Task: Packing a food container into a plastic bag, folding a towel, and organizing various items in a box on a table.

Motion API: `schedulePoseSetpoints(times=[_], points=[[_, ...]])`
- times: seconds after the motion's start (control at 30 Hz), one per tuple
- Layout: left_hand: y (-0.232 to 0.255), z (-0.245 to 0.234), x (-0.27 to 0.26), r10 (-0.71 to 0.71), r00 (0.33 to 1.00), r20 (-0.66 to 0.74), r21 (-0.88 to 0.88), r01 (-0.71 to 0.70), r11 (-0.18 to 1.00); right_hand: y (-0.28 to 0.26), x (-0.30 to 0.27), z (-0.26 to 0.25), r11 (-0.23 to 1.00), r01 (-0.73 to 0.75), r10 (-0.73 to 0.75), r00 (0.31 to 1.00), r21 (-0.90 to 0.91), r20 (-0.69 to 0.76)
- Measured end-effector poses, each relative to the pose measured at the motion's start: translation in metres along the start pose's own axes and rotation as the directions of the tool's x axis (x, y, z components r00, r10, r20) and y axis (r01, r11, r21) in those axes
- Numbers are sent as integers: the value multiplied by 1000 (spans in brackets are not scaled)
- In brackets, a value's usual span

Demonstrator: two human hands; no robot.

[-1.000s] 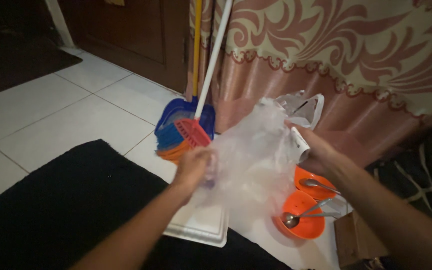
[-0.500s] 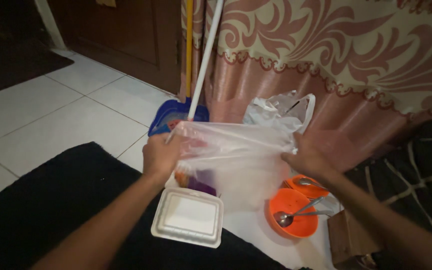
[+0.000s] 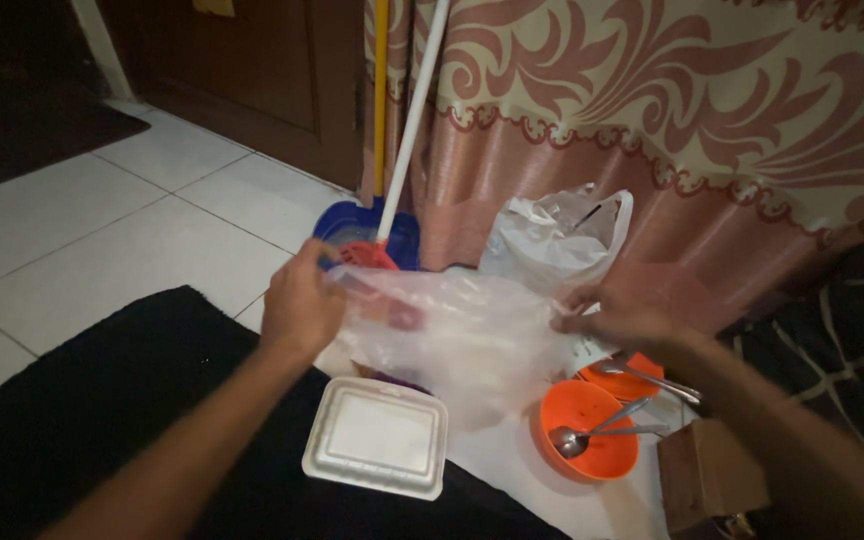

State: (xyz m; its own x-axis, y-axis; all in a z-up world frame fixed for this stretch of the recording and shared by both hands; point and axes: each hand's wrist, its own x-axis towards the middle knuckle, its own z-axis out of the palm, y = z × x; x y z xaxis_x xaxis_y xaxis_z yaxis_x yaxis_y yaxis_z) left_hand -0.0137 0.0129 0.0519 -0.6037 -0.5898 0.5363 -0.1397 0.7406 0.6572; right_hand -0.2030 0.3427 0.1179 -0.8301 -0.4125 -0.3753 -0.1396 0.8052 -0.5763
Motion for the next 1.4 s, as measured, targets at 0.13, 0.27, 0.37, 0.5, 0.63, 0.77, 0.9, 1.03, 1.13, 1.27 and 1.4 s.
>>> schedulePoseSetpoints(times=[0.13, 0.27, 0.37, 0.5, 0.63, 0.77, 0.9, 1.03, 1.13, 1.27, 1.4], points=[[7, -20, 14, 227, 974, 4, -171, -223, 960, 39, 41, -4, 877, 407, -458, 867, 254, 193], [-16, -39, 38, -152, 855, 496, -260, 314, 913, -3, 3, 12, 986, 123, -125, 992, -113, -13], [-26, -65, 38, -194, 832, 520, 273, 53, 961, 13, 13, 28, 959, 281, -282, 959, 47, 25], [-12, -90, 31, -341, 811, 475, 588, -3, 809, 10, 7, 41, 937, 348, -348, 927, 21, 138], [8, -92, 27, -297, 813, 501, 575, -56, 816, -29, -14, 52, 974, 220, -223, 969, 47, 103], [47, -94, 22, -210, 851, 482, 510, -77, 857, -59, -32, 71, 718, 696, -640, 641, -31, -423], [57, -84, 18, -125, 863, 490, 378, -82, 922, -100, -62, 94, 391, 847, -866, 206, -361, -455], [32, -66, 14, 149, 882, 447, -13, -160, 987, -107, -35, 121, 534, 826, -822, 456, -182, -341], [18, -67, 13, -7, 914, 407, 157, -62, 986, -90, 5, 127, 523, 824, -842, 459, -219, -282], [-4, -95, 22, -177, 929, 324, 427, 23, 904, -72, 33, 116, 683, 693, -728, 620, -231, -295], [-24, -115, 29, -427, 809, 404, 641, 82, 763, -49, 31, 125, 724, 690, -661, 696, 3, -280]])
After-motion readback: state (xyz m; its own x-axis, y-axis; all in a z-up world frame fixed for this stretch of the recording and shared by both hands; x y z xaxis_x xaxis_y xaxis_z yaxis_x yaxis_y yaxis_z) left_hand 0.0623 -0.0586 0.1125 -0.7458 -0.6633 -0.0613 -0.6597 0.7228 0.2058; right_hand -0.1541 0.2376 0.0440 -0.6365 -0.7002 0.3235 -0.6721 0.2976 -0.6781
